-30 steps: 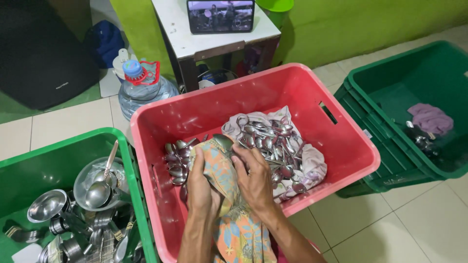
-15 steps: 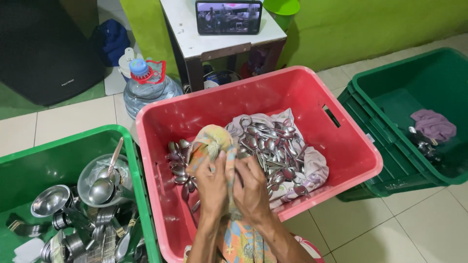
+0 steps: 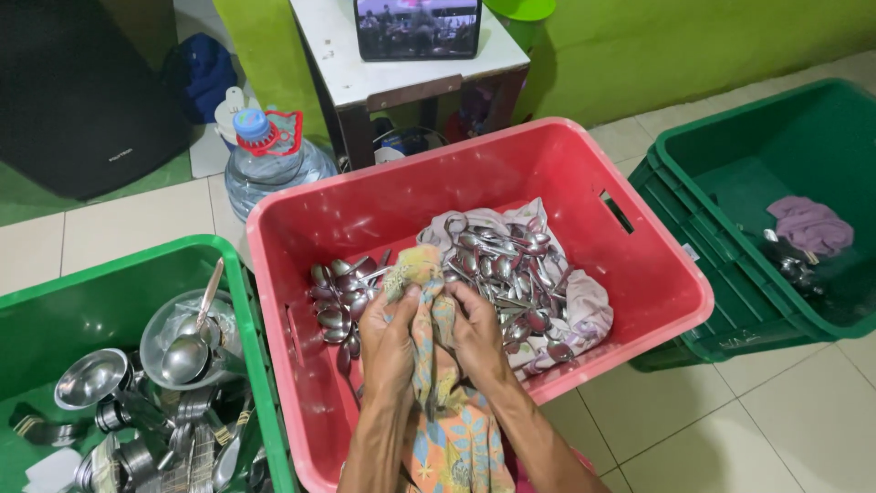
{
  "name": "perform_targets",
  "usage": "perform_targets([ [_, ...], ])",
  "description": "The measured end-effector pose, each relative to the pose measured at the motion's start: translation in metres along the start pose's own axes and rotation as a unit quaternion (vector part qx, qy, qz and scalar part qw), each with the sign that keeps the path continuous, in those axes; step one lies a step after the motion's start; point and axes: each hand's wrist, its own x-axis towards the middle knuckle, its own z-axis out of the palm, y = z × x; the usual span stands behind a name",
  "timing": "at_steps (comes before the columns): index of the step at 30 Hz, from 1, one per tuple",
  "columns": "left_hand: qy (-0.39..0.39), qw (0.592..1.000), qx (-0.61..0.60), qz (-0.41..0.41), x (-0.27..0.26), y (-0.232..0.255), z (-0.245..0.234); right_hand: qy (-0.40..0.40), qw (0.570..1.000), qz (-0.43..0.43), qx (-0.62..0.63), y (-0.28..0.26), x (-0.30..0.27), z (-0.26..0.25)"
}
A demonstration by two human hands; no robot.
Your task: Drying and cleaning metal spoons using a cloth.
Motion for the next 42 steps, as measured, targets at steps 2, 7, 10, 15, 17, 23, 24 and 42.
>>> perform_targets([
  [2, -0.014, 1.0, -0.01, 0.0, -0.002, 0.0, -0.001, 0.01, 1.0, -0.013, -0.013, 0.013, 0.002, -0.002],
  [7, -0.017, 1.0, 0.006, -0.012, -0.009, 0.009, 0.006, 0.087, 0.994, -0.013, -0.06, 0.013, 0.003, -0.001],
  [10, 0.018, 0.999, -0.029, 0.004, -0.002, 0.015, 0.004, 0.139, 0.942, -0.12, -0.28, 0.004, -0.007, 0.001],
  [15, 0.143, 0.986, 0.069, 0.046, 0.002, 0.016, -0.001, 0.009, 0.963, -0.065, -0.261, -0.02, -0.032, 0.016],
  [17, 0.135, 0.988, 0.062, 0.051, -0.003, 0.018, 0.001, 0.001, 0.966, -0.066, -0.251, -0.019, -0.032, 0.016],
  [23, 0.107, 0.99, 0.006, 0.087, 0.004, 0.015, -0.003, -0.042, 0.966, -0.006, -0.257, -0.021, -0.021, -0.002],
  [24, 0.116, 0.989, -0.003, 0.088, 0.006, 0.019, -0.001, -0.034, 0.961, -0.001, -0.273, -0.025, -0.019, -0.006],
  [42, 0.106, 0.988, -0.111, -0.01, -0.008, 0.008, 0.002, -0.007, 0.98, 0.018, -0.196, -0.015, -0.009, -0.014],
])
